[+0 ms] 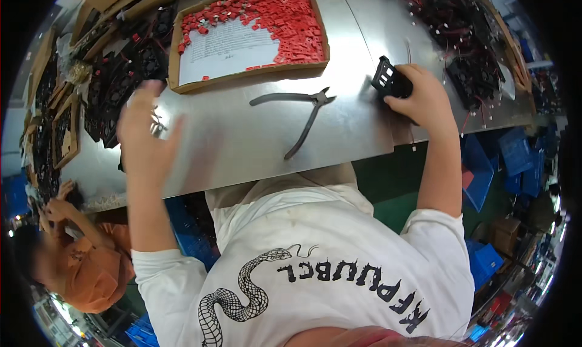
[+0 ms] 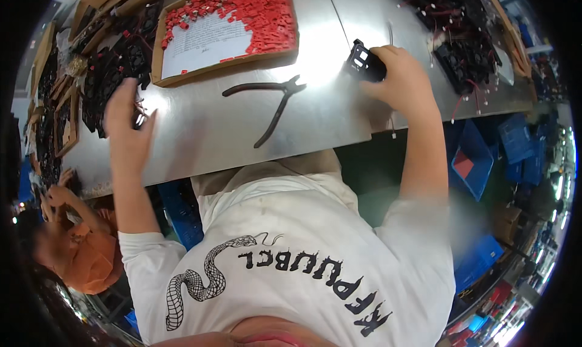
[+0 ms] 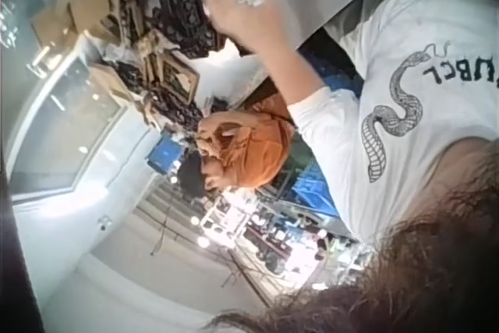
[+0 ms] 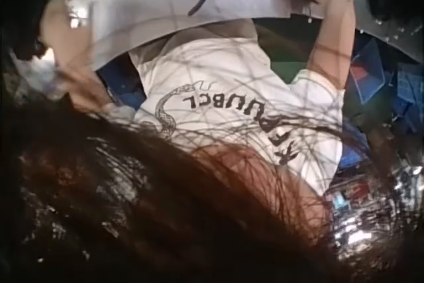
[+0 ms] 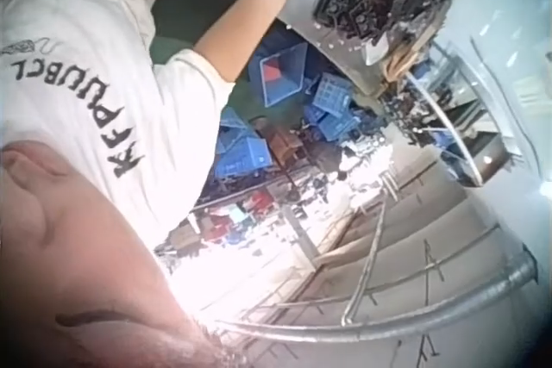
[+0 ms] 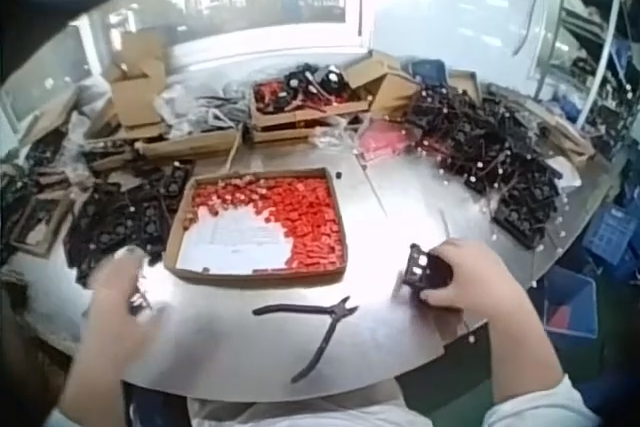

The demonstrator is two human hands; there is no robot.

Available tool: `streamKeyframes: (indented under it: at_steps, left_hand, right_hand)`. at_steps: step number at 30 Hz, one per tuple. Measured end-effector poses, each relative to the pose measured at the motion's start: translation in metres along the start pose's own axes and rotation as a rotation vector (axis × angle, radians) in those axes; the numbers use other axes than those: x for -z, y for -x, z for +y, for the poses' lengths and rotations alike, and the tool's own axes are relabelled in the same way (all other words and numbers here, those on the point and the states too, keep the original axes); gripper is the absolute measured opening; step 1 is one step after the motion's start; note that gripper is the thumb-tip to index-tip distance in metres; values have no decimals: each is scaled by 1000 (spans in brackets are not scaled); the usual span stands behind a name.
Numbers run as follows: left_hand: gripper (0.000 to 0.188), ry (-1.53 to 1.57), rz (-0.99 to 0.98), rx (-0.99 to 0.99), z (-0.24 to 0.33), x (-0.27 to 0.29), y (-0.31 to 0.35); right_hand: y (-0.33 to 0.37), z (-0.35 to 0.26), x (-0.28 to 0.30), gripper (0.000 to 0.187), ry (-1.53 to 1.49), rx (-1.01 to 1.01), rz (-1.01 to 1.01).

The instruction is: The recorder is assembling electrical components by inserting wires into black housings and using crimping pliers to secure them.

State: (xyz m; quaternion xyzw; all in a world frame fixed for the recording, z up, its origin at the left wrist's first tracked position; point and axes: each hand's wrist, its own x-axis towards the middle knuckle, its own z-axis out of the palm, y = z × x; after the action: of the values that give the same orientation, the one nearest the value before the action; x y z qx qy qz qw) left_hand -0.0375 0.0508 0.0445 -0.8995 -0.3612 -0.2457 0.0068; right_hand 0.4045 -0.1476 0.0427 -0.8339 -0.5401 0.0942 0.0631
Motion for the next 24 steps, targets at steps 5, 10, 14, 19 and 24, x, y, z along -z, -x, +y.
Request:
streamKeyframes:
  at_steps: [5, 10, 14, 19, 24]
  left_hand:
    - [80, 724, -8, -316, 126, -12, 19]
    - [88, 632, 323, -615, 141, -18, -1]
    - [91, 665, -51, -212, 116, -2, 22]
    - [90, 226, -229, 49, 73, -12, 48]
    - [82, 189, -269, 61, 72, -26, 49]
  right_hand:
    - [40, -75, 8, 75, -583, 714, 96]
    - [41, -133, -25, 90, -1278, 1092, -102]
    - [16, -148, -30, 90, -1298, 947, -271]
    - [-112, -183, -29, 45, -989, 487, -94]
    - [-233, -221, -67, 31, -23, 536, 154]
